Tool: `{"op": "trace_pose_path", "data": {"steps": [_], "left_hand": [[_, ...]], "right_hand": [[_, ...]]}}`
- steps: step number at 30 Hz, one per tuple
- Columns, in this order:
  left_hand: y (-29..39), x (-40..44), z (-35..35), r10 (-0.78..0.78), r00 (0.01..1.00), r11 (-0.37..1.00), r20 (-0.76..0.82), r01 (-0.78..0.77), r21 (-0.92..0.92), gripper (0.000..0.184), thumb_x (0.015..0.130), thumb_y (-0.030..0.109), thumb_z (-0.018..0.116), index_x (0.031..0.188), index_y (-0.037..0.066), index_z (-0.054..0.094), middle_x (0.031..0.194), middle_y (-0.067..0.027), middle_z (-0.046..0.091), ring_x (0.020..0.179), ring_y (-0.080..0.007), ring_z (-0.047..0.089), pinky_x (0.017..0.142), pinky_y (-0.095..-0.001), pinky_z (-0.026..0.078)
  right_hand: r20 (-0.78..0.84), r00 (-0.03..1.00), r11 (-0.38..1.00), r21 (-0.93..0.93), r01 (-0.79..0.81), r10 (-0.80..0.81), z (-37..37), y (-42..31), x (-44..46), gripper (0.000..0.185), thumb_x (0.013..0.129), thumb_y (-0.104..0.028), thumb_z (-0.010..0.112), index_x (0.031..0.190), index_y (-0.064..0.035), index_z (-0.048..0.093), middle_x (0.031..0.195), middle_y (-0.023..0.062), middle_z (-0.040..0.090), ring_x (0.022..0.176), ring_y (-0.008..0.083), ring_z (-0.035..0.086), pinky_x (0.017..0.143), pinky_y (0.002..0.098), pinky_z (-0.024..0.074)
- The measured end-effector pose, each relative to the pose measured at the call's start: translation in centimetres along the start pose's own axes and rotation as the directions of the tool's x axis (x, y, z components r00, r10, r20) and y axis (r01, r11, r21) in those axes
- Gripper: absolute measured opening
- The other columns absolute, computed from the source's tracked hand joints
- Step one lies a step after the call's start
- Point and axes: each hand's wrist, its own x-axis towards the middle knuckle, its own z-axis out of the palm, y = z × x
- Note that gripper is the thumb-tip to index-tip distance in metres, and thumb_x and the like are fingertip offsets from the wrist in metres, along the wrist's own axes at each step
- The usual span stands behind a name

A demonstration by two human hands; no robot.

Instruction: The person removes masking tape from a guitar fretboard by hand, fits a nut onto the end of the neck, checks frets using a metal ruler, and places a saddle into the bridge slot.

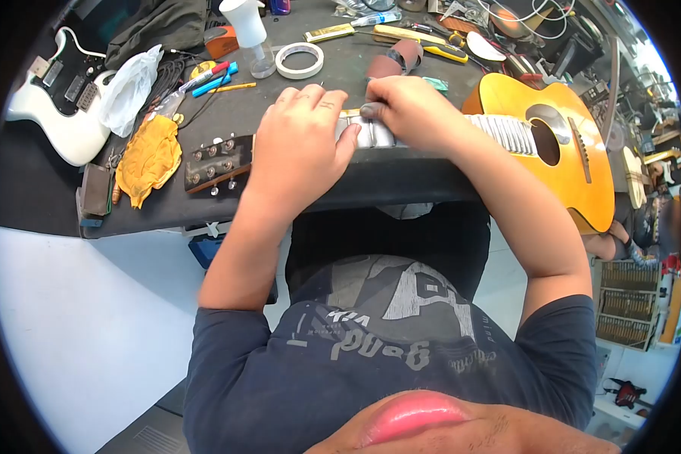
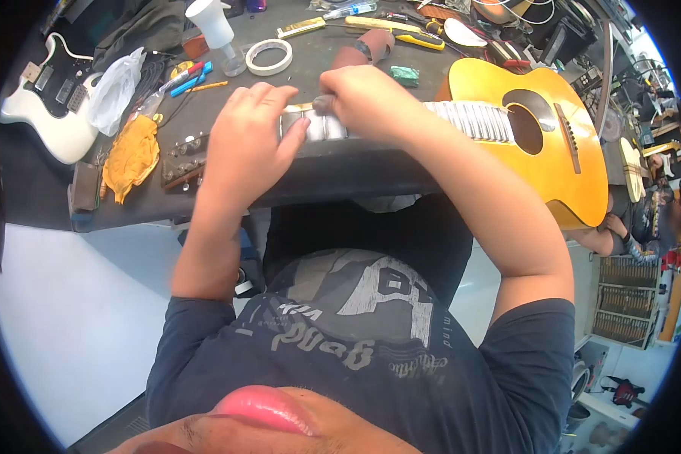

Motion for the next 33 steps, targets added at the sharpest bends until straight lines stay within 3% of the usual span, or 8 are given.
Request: {"op": "trace_pose_path", "data": {"steps": [3,4,8,11,20,29,33], "left_hand": [[-1.1,-0.1,2.0,-0.076,0.995,0.997,0.065,0.075,0.008,0.022,0.096,0.02,0.082,0.113,0.007,0.08,0.112,-0.0127,0.075,0.107,-0.0352,0.068,0.097,-0.0456,0.056],[-1.3,-0.1,2.2,-0.056,0.998,0.998,0.029,0.057,-0.033,0.015,0.098,0.02,0.081,0.107,0.007,0.081,0.107,-0.0103,0.074,0.105,-0.0343,0.068,0.095,-0.0455,0.056],[-0.7,0.0,3.0,-0.023,0.982,1.0,-0.189,0.022,-0.007,0.015,0.1,0.02,0.08,0.097,0.006,0.081,0.098,-0.0079,0.073,0.099,-0.0327,0.067,0.089,-0.0466,0.055],[-1.2,-0.3,2.8,-0.036,0.999,0.999,-0.018,0.036,-0.027,0.015,0.1,0.02,0.08,0.096,0.005,0.08,0.095,-0.0083,0.071,0.096,-0.0332,0.068,0.086,-0.0473,0.055],[-2.0,-1.5,2.7,0.199,0.963,0.972,-0.183,-0.217,-0.088,0.012,0.088,0.013,0.089,0.089,0.007,0.078,0.08,-0.0066,0.06,0.075,-0.0286,0.06,0.066,-0.042,0.049],[-2.7,-2.1,2.9,0.329,0.917,0.925,-0.226,-0.361,-0.119,0.018,0.081,0.007,0.092,0.096,0.007,0.082,0.079,-0.0049,0.06,0.067,-0.0266,0.056,0.059,-0.039,0.045],[-3.0,-2.5,3.8,0.322,0.882,0.919,-0.346,-0.378,-0.11,0.024,0.08,0.004,0.089,0.103,0.005,0.081,0.084,-0.007,0.065,0.071,-0.0266,0.06,0.062,-0.0379,0.049]], "right_hand": [[-0.201,0.957,0.974,-0.13,0.186,-0.21,1.6,0.8,-0.9,0.013,0.096,-0.007,0.072,0.102,0.0023,0.065,0.102,0.0205,0.074,0.106,0.0439,0.073,0.091,0.0523,0.0587],[-0.202,0.954,0.969,-0.155,0.194,-0.224,1.7,0.9,-1.0,0.014,0.091,-0.003,0.072,0.101,0.0005,0.063,0.102,0.0188,0.071,0.106,0.0419,0.072,0.09,0.0507,0.0597],[-0.317,0.876,0.923,-0.252,0.292,-0.363,2.4,0.9,-1.5,0.014,0.091,-0.004,0.074,0.097,-0.0006,0.062,0.096,0.0165,0.066,0.098,0.0392,0.07,0.086,0.0488,0.0577],[-0.296,0.874,0.911,-0.27,0.31,-0.385,2.1,0.6,-1.8,0.014,0.087,-0.003,0.074,0.096,-0.0009,0.064,0.096,0.0159,0.071,0.097,0.0383,0.073,0.085,0.0487,0.0609],[-0.244,0.843,0.871,-0.252,0.422,-0.48,1.2,-0.1,-2.4,0.019,0.081,-0.017,0.079,0.083,-0.0032,0.066,0.085,0.0135,0.069,0.083,0.0354,0.074,0.076,0.0466,0.0619],[-0.221,0.781,0.805,-0.28,0.523,-0.584,0.8,-0.2,-2.5,0.019,0.079,-0.019,0.081,0.079,-0.0061,0.068,0.08,0.0083,0.067,0.08,0.0308,0.074,0.072,0.0426,0.0617],[-0.26,0.839,0.869,-0.274,0.411,-0.479,0.3,-0.1,-3.3,0.026,0.079,-0.02,0.082,0.095,-0.0057,0.069,0.092,0.0108,0.07,0.092,0.0327,0.074,0.082,0.045,0.0612]]}}
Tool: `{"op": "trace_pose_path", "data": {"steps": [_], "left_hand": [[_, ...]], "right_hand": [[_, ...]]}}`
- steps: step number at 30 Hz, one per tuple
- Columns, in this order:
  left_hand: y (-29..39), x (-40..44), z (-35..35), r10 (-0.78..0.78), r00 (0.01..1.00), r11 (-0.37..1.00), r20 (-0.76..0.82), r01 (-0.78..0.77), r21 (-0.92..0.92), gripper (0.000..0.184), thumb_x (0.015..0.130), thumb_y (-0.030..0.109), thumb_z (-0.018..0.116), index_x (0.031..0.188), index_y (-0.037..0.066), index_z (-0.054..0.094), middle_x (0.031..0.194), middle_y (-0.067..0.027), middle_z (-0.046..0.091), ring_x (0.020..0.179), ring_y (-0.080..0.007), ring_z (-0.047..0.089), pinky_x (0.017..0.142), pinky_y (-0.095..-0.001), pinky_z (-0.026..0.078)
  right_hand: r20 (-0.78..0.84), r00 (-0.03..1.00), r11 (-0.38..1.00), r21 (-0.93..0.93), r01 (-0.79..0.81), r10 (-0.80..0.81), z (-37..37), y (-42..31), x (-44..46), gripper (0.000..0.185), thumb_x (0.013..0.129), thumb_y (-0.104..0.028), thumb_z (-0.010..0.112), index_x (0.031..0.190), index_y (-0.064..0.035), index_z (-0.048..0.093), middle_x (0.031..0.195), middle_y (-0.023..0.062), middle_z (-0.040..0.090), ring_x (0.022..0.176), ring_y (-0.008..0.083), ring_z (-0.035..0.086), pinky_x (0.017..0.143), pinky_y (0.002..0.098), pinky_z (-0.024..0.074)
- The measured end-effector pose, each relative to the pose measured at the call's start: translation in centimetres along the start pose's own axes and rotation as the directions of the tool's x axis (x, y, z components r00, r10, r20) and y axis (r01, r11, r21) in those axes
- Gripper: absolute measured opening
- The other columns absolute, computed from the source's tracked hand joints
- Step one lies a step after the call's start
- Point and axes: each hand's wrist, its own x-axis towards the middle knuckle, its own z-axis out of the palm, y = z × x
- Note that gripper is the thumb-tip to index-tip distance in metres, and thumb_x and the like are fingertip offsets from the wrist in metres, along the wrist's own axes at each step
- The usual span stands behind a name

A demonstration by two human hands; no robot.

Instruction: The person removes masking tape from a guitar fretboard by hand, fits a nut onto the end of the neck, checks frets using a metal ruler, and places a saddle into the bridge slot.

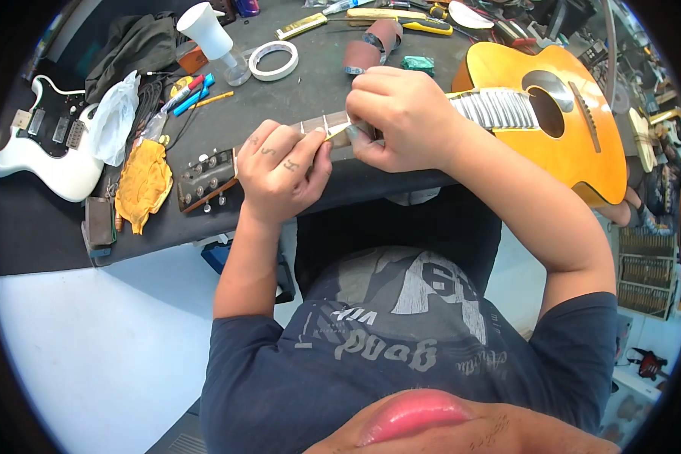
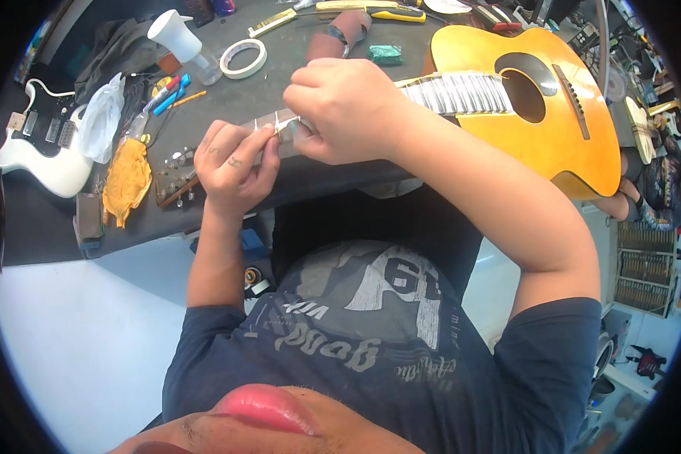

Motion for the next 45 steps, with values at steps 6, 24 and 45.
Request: {"op": "trace_pose_path", "data": {"steps": [6,24,45], "left_hand": [[1.1,1.2,-0.6,-0.239,0.964,0.968,-0.113,0.246,0.047,0.042,0.084,0.01,0.084,0.124,0.001,0.074,0.111,-0.0171,0.07,0.097,-0.0325,0.067,0.086,-0.0423,0.056],[3.8,5.8,6.2,-0.04,0.965,0.999,0.26,0.033,0.03,0.017,0.089,0.01,0.085,0.092,0.006,0.069,0.091,-0.0103,0.064,0.083,-0.0331,0.068,0.074,-0.0458,0.056],[3.2,4.5,5.2,0.173,0.973,0.982,0.15,-0.16,-0.099,0.03,0.077,0.009,0.092,0.1,0.007,0.074,0.097,-0.0064,0.064,0.08,-0.028,0.067,0.07,-0.0418,0.058]], "right_hand": [[0.022,0.969,0.967,-0.067,-0.246,0.248,-4.9,2.2,-3.5,0.052,0.085,-0.014,0.08,0.134,-0.0048,0.066,0.128,0.017,0.069,0.116,0.0376,0.071,0.102,0.0504,0.0568],[0.013,0.979,0.979,-0.046,-0.201,0.201,-4.8,5.4,-6.8,0.014,0.088,-0.01,0.079,0.093,-0.0038,0.067,0.095,0.014,0.068,0.096,0.0383,0.07,0.085,0.0479,0.0586],[-0.026,0.996,0.967,0.242,-0.076,0.085,-5.9,5.2,-6.9,0.015,0.075,-0.006,0.075,0.087,-0.0035,0.066,0.087,0.0127,0.06,0.079,0.0339,0.062,0.068,0.0423,0.0521]]}}
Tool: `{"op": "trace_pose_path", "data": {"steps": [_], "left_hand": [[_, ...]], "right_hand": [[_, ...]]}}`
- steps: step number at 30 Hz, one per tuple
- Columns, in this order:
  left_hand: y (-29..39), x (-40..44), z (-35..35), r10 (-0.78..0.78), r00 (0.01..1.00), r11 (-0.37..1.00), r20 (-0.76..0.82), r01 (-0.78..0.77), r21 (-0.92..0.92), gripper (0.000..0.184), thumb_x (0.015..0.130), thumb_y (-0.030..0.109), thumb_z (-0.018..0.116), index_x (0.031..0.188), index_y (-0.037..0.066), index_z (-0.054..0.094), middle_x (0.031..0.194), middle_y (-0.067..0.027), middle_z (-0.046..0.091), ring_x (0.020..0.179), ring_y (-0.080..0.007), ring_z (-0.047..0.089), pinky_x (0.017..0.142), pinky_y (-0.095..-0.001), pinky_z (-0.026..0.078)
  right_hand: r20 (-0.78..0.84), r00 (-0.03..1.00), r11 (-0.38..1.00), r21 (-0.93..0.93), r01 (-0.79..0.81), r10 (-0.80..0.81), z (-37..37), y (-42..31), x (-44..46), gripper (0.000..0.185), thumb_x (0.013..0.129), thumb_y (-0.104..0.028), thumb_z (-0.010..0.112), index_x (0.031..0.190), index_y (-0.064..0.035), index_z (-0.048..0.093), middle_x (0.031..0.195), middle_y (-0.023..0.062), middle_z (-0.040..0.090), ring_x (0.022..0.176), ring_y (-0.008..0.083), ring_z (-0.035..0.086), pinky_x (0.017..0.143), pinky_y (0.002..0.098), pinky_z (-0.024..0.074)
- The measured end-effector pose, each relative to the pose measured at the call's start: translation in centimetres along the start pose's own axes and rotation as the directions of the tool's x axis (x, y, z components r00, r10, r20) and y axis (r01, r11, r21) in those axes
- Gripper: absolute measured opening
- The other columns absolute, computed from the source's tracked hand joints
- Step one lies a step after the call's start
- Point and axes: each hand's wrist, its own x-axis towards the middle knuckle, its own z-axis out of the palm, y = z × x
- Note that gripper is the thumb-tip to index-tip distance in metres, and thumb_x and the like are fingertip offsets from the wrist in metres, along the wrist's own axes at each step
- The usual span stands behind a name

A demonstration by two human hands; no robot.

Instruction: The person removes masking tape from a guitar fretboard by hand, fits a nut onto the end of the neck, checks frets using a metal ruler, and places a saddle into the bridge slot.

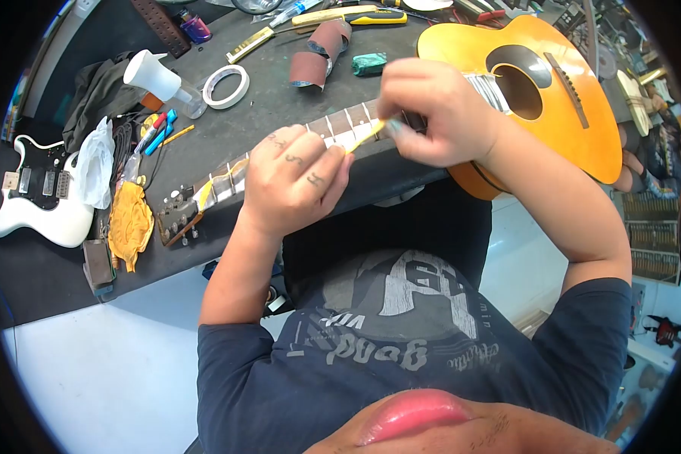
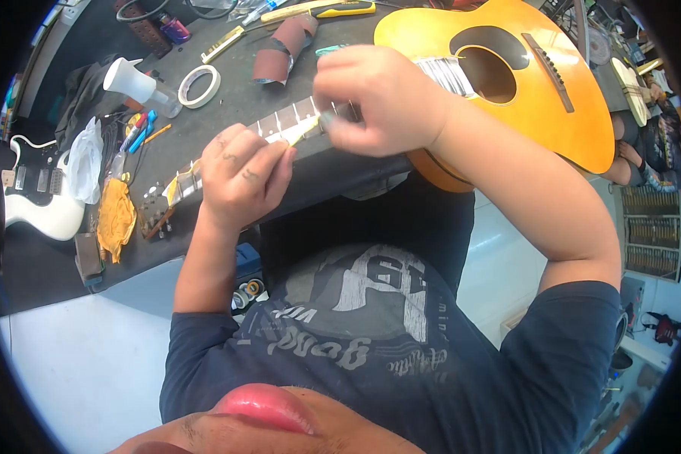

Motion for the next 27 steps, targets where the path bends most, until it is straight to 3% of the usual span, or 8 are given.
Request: {"op": "trace_pose_path", "data": {"steps": [3,5,9,11,13,18,21,27], "left_hand": [[0.1,0.7,0.3,-0.191,0.977,0.981,-0.097,0.193,0.01,0.039,0.078,0.009,0.09,0.113,0.006,0.074,0.108,-0.0101,0.068,0.083,-0.0301,0.068,0.074,-0.0434,0.058],[1.5,2.0,0.3,-0.376,0.904,0.926,-0.205,0.377,-0.035,0.046,0.08,0.011,0.088,0.123,0.006,0.073,0.115,-0.0128,0.07,0.09,-0.0322,0.068,0.081,-0.0448,0.058],[2.1,5.0,0.6,-0.279,0.957,0.931,-0.077,0.289,0.222,0.047,0.089,0.024,0.085,0.128,0.003,0.071,0.119,-0.0153,0.069,0.11,-0.0363,0.065,0.094,-0.0489,0.052],[2.9,6.4,2.0,-0.342,0.937,0.932,0.065,0.329,0.15,0.048,0.093,0.029,0.085,0.13,0.001,0.071,0.12,-0.0178,0.071,0.111,-0.0378,0.068,0.094,-0.0489,0.055],[3.8,7.7,3.7,-0.39,0.904,0.92,0.173,0.374,0.117,0.048,0.095,0.029,0.085,0.132,0.001,0.072,0.119,-0.0191,0.073,0.115,-0.0397,0.07,0.098,-0.0478,0.056],[4.0,9.0,6.9,-0.306,0.93,0.951,0.204,0.288,0.112,0.02,0.099,0.021,0.078,0.101,0.002,0.074,0.097,-0.0146,0.069,0.094,-0.0347,0.072,0.083,-0.0461,0.059],[3.7,8.5,7.6,-0.301,0.933,0.952,0.197,0.306,0.006,0.013,0.1,0.015,0.076,0.102,0.003,0.074,0.096,-0.0138,0.068,0.092,-0.0351,0.072,0.083,-0.0476,0.059],[3.8,8.4,6.8,-0.188,0.962,0.972,0.196,0.211,-0.107,0.013,0.093,0.008,0.082,0.101,0.003,0.073,0.092,-0.0115,0.066,0.088,-0.0342,0.071,0.079,-0.046,0.059]], "right_hand": [[0.007,0.952,0.948,0.093,-0.305,0.306,-2.0,-0.7,0.5,0.033,0.088,-0.008,0.073,0.121,-0.0025,0.071,0.104,0.0091,0.07,0.1,0.0265,0.069,0.091,0.039,0.0567],[-0.054,0.97,0.968,-0.069,-0.24,0.237,-3.8,0.4,-0.4,0.038,0.092,-0.007,0.071,0.13,-0.0026,0.068,0.113,0.0094,0.07,0.109,0.0254,0.069,0.098,0.0395,0.0558],[-0.042,0.89,0.873,-0.174,-0.455,0.455,-6.9,1.1,-3.9,0.033,0.102,-0.013,0.071,0.133,-0.0045,0.071,0.126,0.0169,0.073,0.122,0.0329,0.071,0.111,0.0437,0.0575],[0.038,0.84,0.822,-0.235,-0.519,0.541,-6.4,1.9,-5.3,0.035,0.103,-0.015,0.073,0.136,-0.0048,0.071,0.13,0.0166,0.072,0.128,0.0338,0.07,0.112,0.0436,0.0571],[0.043,0.87,0.843,-0.275,-0.462,0.491,-5.6,1.4,-5.6,0.038,0.102,-0.019,0.079,0.137,-0.0057,0.072,0.127,0.0161,0.072,0.129,0.0344,0.068,0.112,0.0435,0.0566],[0.061,0.912,0.888,-0.265,-0.376,0.405,-4.6,2.3,-4.8,0.026,0.102,-0.011,0.079,0.128,-0.0066,0.076,0.124,0.0109,0.07,0.124,0.0321,0.068,0.108,0.0416,0.0563],[0.101,0.89,0.875,-0.257,-0.409,0.446,-4.3,2.3,-3.8,0.019,0.101,-0.009,0.078,0.119,-0.0048,0.079,0.119,0.0108,0.071,0.12,0.0321,0.068,0.105,0.0415,0.057],[-0.031,0.969,0.939,-0.241,-0.246,0.246,-4.0,3.0,-4.8,0.012,0.095,-0.003,0.08,0.106,-0.0018,0.078,0.106,0.0112,0.071,0.103,0.0329,0.071,0.093,0.0409,0.0596]]}}
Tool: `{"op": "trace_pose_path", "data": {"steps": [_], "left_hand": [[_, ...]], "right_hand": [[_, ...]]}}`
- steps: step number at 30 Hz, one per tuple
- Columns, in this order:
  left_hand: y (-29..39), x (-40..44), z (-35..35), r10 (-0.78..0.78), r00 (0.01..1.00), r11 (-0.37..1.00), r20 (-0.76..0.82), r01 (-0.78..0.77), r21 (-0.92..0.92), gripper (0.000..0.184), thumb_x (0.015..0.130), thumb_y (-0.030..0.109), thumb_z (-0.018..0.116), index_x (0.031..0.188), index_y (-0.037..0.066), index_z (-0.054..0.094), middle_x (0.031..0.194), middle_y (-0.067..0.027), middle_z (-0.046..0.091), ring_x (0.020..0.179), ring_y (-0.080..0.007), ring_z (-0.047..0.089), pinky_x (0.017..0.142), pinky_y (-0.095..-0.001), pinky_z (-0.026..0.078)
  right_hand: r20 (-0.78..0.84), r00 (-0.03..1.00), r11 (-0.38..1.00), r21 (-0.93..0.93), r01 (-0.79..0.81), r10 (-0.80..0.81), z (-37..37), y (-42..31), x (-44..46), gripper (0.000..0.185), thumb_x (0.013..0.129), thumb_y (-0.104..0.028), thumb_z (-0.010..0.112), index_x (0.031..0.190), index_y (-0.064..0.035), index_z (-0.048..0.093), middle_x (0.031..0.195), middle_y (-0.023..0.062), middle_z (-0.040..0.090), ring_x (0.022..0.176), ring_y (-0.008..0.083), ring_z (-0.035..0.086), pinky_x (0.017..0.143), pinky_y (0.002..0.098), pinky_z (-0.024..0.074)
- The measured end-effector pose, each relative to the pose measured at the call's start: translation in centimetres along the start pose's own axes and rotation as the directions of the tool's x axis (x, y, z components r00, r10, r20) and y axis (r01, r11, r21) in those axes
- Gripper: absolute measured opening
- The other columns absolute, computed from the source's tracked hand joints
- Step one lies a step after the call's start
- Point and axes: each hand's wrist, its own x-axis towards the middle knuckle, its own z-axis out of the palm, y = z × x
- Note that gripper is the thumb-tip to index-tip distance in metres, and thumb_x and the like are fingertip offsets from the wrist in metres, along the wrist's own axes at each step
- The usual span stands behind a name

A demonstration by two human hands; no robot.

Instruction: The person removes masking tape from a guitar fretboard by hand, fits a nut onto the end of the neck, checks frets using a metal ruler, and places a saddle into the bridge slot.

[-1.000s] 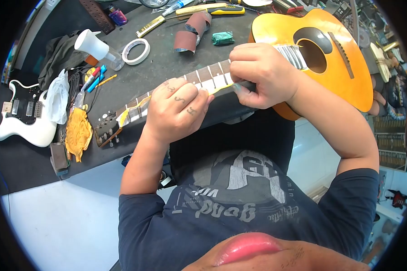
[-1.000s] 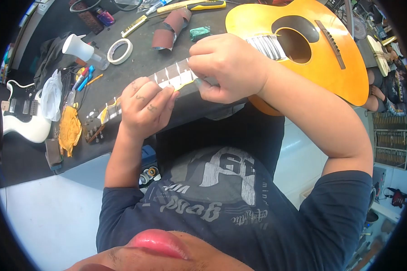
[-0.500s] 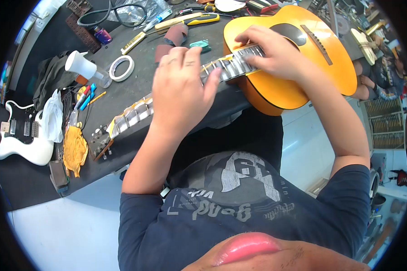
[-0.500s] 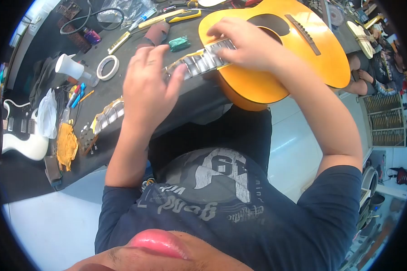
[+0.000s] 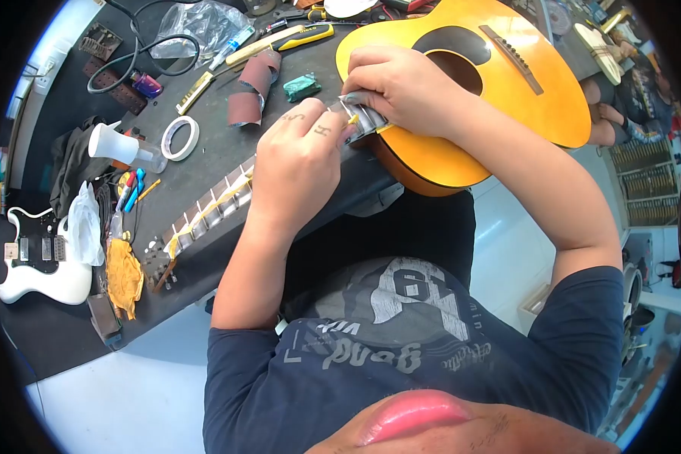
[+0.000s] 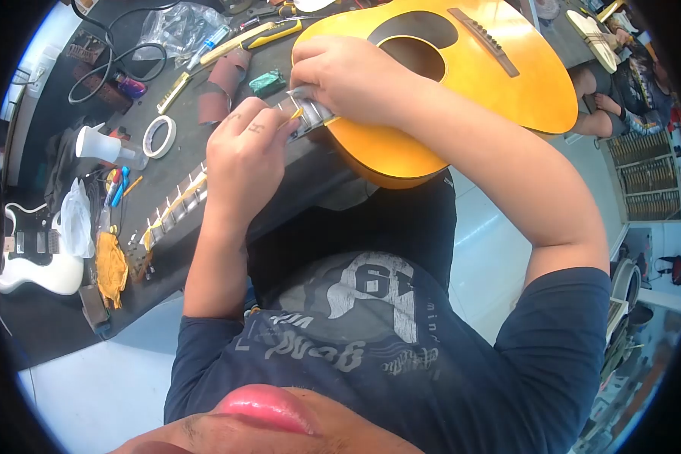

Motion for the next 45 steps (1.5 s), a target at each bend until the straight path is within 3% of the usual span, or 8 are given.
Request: {"op": "trace_pose_path", "data": {"steps": [7,11,15,20,23,28,34,45], "left_hand": [[-1.5,-0.6,-0.6,0.11,0.994,0.988,0.0,-0.11,-0.11,0.014,0.089,0.006,0.085,0.098,0.004,0.074,0.096,-0.0098,0.071,0.091,-0.0326,0.073,0.078,-0.0444,0.06],[-1.1,-0.2,-0.3,-0.071,0.997,0.985,-0.038,0.064,-0.16,0.018,0.089,0.009,0.085,0.103,0.002,0.076,0.098,-0.0114,0.073,0.09,-0.0329,0.073,0.081,-0.0446,0.06],[-0.3,0.4,0.3,-0.202,0.958,0.977,-0.204,0.183,-0.108,0.03,0.089,0.014,0.085,0.113,-0.002,0.076,0.101,-0.0144,0.074,0.095,-0.0345,0.073,0.084,-0.0456,0.061],[0.0,2.8,-0.1,-0.152,0.986,0.984,-0.074,0.158,0.081,0.027,0.096,0.016,0.08,0.115,-0.002,0.076,0.102,-0.0186,0.075,0.098,-0.0373,0.072,0.091,-0.0475,0.058],[0.9,5.1,0.7,-0.12,0.993,0.983,0.009,0.118,0.139,0.022,0.099,0.017,0.077,0.11,-0.001,0.075,0.099,-0.0196,0.073,0.098,-0.0393,0.072,0.092,-0.049,0.058],[1.0,7.1,3.4,-0.167,0.964,0.986,0.209,0.158,0.057,0.018,0.1,0.014,0.076,0.111,0.001,0.078,0.104,-0.018,0.075,0.101,-0.041,0.074,0.092,-0.0507,0.059],[-0.1,6.8,4.6,-0.073,0.989,0.996,0.125,0.066,0.052,0.011,0.098,0.009,0.074,0.104,0.001,0.079,0.101,-0.0171,0.073,0.099,-0.0393,0.074,0.088,-0.05,0.059],[0.0,6.6,4.2,-0.001,0.993,1.0,0.115,0.001,-0.003,0.006,0.092,0.005,0.078,0.093,0.001,0.075,0.093,-0.0151,0.07,0.094,-0.0373,0.073,0.084,-0.0483,0.058]], "right_hand": [[0.089,0.995,0.951,0.309,0.009,-0.039,-2.3,-0.6,-0.6,0.006,0.094,-0.002,0.078,0.1,-0.0012,0.076,0.104,0.0104,0.07,0.098,0.0298,0.071,0.087,0.0387,0.0585],[-0.065,0.998,0.979,0.2,0.04,-0.027,-1.9,0.8,-0.7,0.017,0.103,-0.01,0.072,0.116,-0.0032,0.081,0.111,0.0085,0.075,0.103,0.0235,0.073,0.089,0.0351,0.0579],[-0.258,0.95,0.979,0.141,-0.145,0.178,-3.1,2.0,-0.1,0.027,0.111,-0.019,0.069,0.133,-0.0058,0.079,0.118,0.0087,0.079,0.103,0.0195,0.074,0.09,0.0331,0.0588],[0.068,0.838,0.817,0.193,-0.544,0.542,-4.5,2.2,-1.4,0.022,0.105,-0.011,0.075,0.125,-0.0022,0.078,0.109,0.01,0.078,0.101,0.0205,0.074,0.09,0.0344,0.0605],[0.002,0.912,0.912,0.002,-0.409,0.409,-2.4,1.7,-1.8,0.016,0.101,-0.008,0.078,0.115,-0.0015,0.076,0.11,0.0143,0.078,0.099,0.0331,0.074,0.09,0.0424,0.0598],[0.049,0.875,0.876,-0.024,-0.482,0.482,-2.8,1.3,-1.1,0.01,0.1,-0.004,0.076,0.109,-0.0033,0.076,0.109,0.0155,0.077,0.105,0.0365,0.073,0.095,0.045,0.0593],[0.074,0.91,0.902,0.118,-0.415,0.409,-3.6,2.9,-2.1,0.017,0.1,-0.003,0.076,0.116,-0.0028,0.078,0.111,0.0144,0.08,0.106,0.0334,0.076,0.097,0.0426,0.0608],[0.041,0.922,0.914,-0.158,-0.374,0.384,-5.0,2.0,-2.2,0.012,0.093,0.003,0.077,0.102,-0.0002,0.083,0.102,0.0136,0.078,0.098,0.0325,0.076,0.091,0.0409,0.0616]]}}
